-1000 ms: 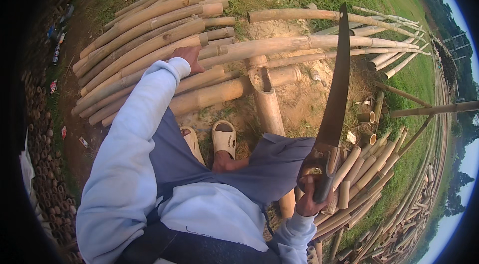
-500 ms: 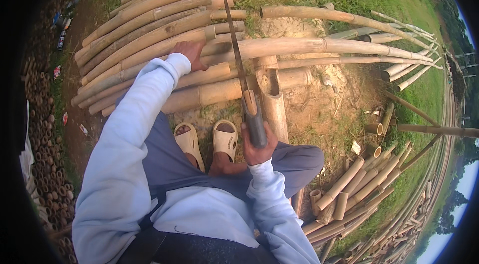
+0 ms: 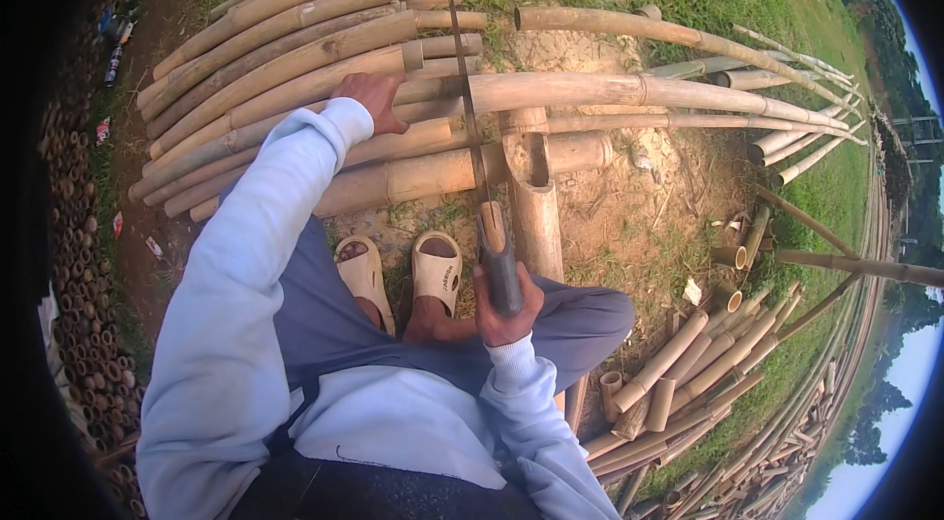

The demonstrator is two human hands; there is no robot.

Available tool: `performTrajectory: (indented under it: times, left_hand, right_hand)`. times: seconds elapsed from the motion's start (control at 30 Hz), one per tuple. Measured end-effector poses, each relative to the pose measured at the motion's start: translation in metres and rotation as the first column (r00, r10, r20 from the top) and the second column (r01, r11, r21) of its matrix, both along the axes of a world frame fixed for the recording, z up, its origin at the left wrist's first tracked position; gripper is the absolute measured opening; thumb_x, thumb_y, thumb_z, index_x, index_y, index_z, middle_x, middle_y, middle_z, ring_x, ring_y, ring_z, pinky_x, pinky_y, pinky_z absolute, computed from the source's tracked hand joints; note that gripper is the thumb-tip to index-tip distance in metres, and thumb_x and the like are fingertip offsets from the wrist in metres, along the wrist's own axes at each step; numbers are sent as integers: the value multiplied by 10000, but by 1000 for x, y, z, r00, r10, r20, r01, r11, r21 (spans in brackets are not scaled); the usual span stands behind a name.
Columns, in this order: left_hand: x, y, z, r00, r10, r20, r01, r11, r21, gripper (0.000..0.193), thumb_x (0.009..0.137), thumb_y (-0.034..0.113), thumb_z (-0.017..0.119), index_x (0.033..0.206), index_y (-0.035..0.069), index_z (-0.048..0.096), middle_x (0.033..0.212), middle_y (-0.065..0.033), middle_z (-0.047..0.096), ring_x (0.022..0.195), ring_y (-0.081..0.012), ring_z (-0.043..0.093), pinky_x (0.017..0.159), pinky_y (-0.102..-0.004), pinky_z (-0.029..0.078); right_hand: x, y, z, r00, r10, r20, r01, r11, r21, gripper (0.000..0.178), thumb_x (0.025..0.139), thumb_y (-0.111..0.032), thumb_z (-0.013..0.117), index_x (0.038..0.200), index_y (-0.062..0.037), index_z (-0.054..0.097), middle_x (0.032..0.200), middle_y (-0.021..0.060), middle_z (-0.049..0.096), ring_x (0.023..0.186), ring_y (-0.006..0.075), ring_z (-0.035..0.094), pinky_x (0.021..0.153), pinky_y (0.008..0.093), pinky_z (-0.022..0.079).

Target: The person sits on the ground and uses a machete to chop bamboo poles into shorter sections. They repeatedly strike the bamboo with the machete, separating pieces and stacking them nearby.

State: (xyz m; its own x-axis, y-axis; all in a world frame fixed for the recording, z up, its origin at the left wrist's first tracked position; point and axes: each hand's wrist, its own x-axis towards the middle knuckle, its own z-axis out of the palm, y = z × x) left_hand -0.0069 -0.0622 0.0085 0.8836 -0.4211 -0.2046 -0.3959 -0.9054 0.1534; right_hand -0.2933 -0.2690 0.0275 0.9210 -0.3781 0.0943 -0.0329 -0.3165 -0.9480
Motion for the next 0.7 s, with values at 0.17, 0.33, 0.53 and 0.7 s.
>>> performTrajectory:
  times: [0.17,0.33,0.53,0.7]
  left_hand:
    - [-1,-2,5,998,5,-58,-1,998,59,772,677,429,825,1339,101,603,1130,-214,706,1056,-381,678,956,-455,522]
    - [0,0,-1,1000,-15,4,15,1000,19,543,691,367,812,1104,48,664,1007,-210,725,976,-392,696,920,-461,542]
    - [3,0,-7,1000,5,-19,-5,1000,30,569,683,377,816,1131,58,671,1004,-211,727,987,-385,697,916,-460,545]
    - [2,0,0,1000,-11,25,11,1000,4,630,675,390,819,1195,69,667,1027,-204,728,1001,-380,695,918,-454,545]
  right_hand:
    - [32,-2,0,989,131,-62,-128,990,55,178,912,-87,724,1029,29,656,776,33,644,721,77,546,658,266,476]
    - [-20,-14,17,978,143,-153,-140,990,34,216,903,-67,723,1084,37,673,808,49,669,744,80,572,686,255,488]
    - [-3,-13,15,986,153,-69,-149,987,52,220,896,-58,726,1089,38,680,805,56,687,724,77,576,673,252,488]
    - [81,-20,-17,980,173,-103,-165,983,82,179,908,-137,745,923,24,668,709,35,632,658,82,526,595,290,448]
